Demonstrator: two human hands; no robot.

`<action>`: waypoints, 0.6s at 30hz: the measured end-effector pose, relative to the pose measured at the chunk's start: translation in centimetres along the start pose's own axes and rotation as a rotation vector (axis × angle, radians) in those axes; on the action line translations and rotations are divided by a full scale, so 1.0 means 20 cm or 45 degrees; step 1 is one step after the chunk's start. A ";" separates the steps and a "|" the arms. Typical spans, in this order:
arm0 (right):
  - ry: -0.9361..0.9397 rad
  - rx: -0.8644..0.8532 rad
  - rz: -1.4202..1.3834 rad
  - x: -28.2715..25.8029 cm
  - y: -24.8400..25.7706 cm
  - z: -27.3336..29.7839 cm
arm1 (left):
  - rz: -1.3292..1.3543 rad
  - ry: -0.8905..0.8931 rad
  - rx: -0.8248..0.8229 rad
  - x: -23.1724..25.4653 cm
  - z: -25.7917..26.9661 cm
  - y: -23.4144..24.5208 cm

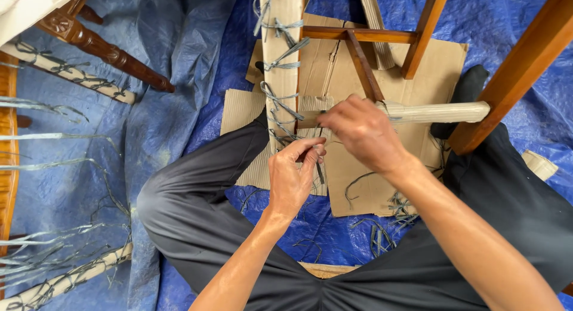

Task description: Wrapping protective cardboard strips and tying them with twine around the legs and rungs of a wooden chair.

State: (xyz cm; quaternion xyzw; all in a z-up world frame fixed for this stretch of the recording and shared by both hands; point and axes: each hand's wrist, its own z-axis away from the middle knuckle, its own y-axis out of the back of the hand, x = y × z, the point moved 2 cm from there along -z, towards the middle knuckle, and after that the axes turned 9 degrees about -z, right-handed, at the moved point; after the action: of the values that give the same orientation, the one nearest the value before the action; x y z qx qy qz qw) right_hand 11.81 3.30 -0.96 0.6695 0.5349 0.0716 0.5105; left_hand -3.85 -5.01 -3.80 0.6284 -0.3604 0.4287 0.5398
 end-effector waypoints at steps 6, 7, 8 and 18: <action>-0.512 0.058 -0.441 0.17 0.02 -0.10 | 0.154 0.253 -0.078 -0.07 0.12 -0.08; -0.511 0.058 -0.442 0.19 0.02 -0.11 | 0.153 0.252 -0.077 -0.08 0.13 -0.11; -0.568 0.013 -0.444 0.21 0.00 -0.12 | 0.174 0.272 -0.095 -0.10 0.14 -0.13; -0.836 -0.161 -0.363 0.38 -0.08 -0.25 | 0.474 0.616 -0.053 -0.54 0.13 -0.35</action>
State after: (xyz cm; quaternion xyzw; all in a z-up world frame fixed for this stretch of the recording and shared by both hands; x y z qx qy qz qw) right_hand 10.79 12.14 -3.21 0.5426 0.4249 -0.1861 0.7003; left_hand -1.11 -6.50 -16.47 0.4201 -0.3392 0.6500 0.5347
